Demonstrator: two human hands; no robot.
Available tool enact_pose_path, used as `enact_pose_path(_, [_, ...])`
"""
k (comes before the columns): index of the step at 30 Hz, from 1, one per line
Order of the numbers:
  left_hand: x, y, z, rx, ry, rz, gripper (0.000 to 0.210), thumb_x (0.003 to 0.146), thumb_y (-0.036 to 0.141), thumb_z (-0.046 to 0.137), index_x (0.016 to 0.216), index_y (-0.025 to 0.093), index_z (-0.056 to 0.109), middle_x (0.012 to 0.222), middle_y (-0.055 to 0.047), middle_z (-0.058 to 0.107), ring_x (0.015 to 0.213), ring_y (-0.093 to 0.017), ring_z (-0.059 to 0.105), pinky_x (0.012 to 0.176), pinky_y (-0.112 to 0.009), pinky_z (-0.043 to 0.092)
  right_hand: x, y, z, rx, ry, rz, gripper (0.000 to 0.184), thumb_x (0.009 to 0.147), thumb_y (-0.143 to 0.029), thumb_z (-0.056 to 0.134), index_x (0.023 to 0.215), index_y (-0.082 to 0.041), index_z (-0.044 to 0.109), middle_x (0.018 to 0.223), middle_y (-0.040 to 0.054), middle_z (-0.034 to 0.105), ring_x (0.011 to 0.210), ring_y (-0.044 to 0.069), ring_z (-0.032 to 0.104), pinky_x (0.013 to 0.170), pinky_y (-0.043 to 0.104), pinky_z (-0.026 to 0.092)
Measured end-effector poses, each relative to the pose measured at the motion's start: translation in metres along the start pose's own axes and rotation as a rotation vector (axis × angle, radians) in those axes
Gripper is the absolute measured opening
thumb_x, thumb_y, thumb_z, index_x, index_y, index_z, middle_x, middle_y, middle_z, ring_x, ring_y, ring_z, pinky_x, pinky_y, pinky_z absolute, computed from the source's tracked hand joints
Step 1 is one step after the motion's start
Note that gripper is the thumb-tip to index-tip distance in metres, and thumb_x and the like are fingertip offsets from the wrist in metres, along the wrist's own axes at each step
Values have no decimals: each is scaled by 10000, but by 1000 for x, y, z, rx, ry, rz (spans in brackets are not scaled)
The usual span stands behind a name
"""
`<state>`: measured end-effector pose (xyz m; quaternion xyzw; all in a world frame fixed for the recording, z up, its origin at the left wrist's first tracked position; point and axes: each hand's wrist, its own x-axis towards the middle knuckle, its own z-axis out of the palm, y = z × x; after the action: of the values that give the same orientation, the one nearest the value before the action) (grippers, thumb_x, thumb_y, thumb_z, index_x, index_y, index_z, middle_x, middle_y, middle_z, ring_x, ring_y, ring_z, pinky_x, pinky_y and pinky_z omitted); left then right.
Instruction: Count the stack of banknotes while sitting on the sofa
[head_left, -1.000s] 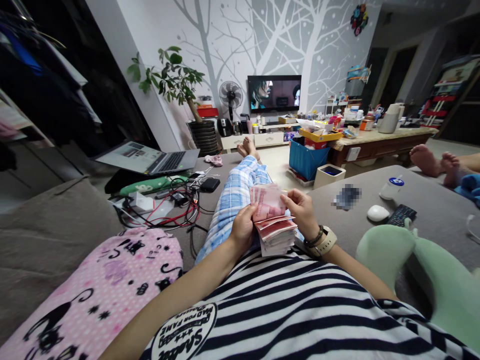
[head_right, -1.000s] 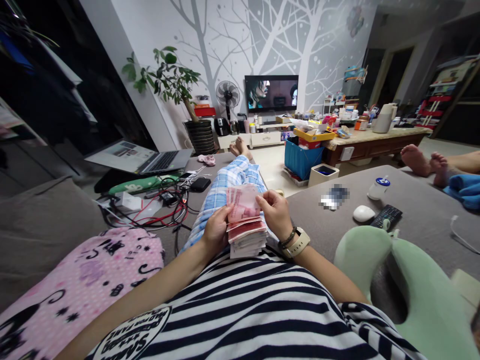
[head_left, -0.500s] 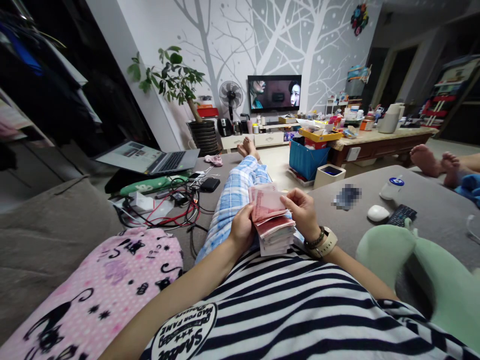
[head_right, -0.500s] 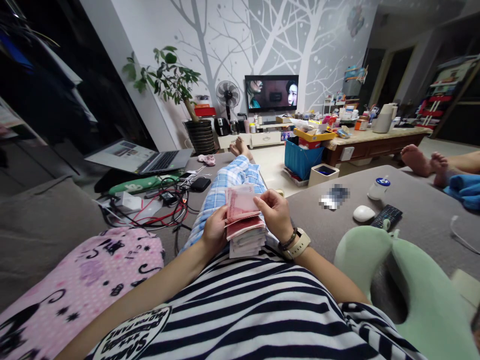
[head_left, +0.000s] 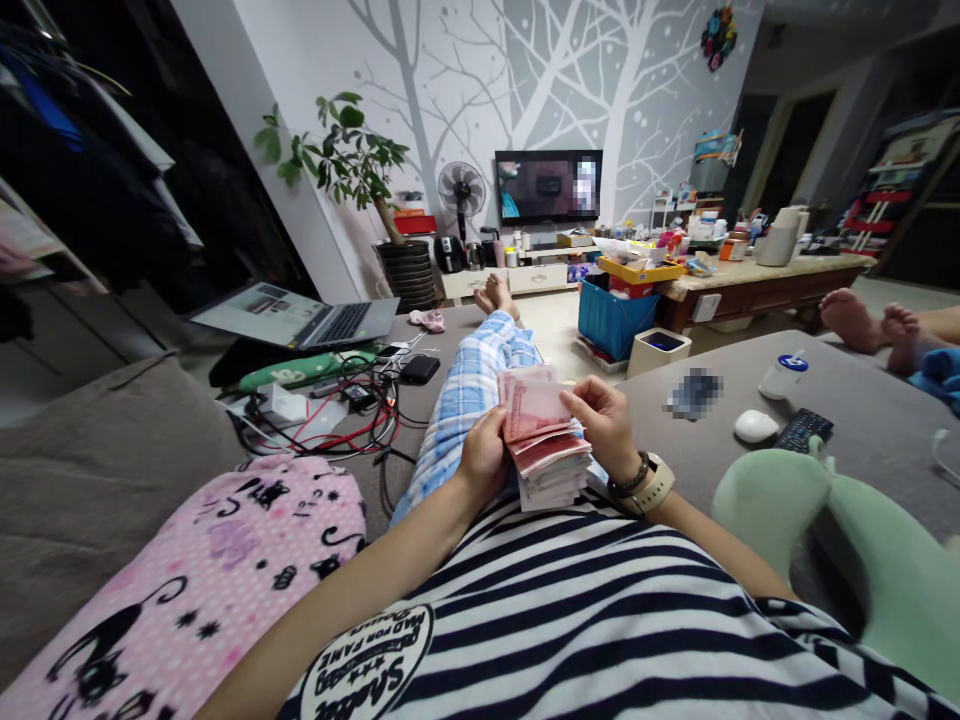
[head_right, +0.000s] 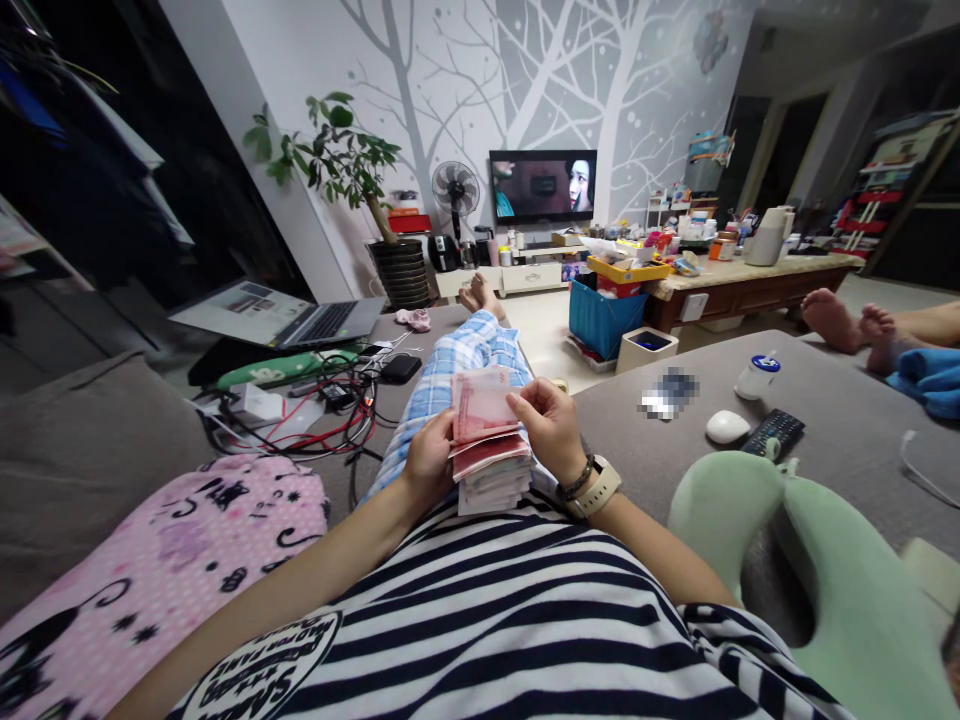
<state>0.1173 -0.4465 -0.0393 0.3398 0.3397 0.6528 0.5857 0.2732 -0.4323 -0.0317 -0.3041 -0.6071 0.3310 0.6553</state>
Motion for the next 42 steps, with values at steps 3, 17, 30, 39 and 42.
enact_pose_path(3, [0, 0, 0, 1, 1, -2, 203, 659, 311, 735, 784, 151, 727, 860, -59, 778, 856, -241, 716, 887, -372, 552, 0, 0, 0, -1, 0, 0, 345, 814, -466, 692, 642, -210, 536, 582, -48, 427, 559, 115, 356, 542, 274, 311])
enact_pose_path(17, [-4, 5, 7, 10, 17, 11, 166, 676, 294, 698, 758, 151, 723, 848, -74, 776, 859, -260, 722, 872, -396, 564, 1, 2, -1, -17, 0, -15, 338, 816, -456, 692, 641, -209, 542, 579, -45, 441, 564, 117, 366, 551, 274, 319])
enact_pose_path(30, [-4, 3, 5, 6, -11, -3, 201, 682, 298, 688, 813, 156, 740, 889, -77, 779, 887, -260, 727, 903, -388, 556, 0, -3, 0, 17, -39, -12, 361, 821, -476, 687, 637, -216, 517, 577, -50, 398, 558, 117, 328, 540, 278, 288])
enact_pose_path(39, [-5, 5, 6, -8, -34, -25, 215, 655, 273, 682, 815, 142, 743, 872, -83, 782, 839, -259, 721, 885, -395, 558, -1, -2, 0, 67, -67, -2, 349, 823, -468, 691, 657, -209, 528, 573, -58, 381, 547, 108, 311, 529, 273, 267])
enact_pose_path(42, [-5, 3, 4, -1, -16, -32, 221, 644, 269, 694, 816, 139, 741, 853, -71, 776, 832, -247, 712, 877, -377, 553, 0, 0, 0, 84, -65, 2, 356, 817, -478, 698, 662, -203, 535, 580, -56, 398, 551, 104, 324, 529, 268, 272])
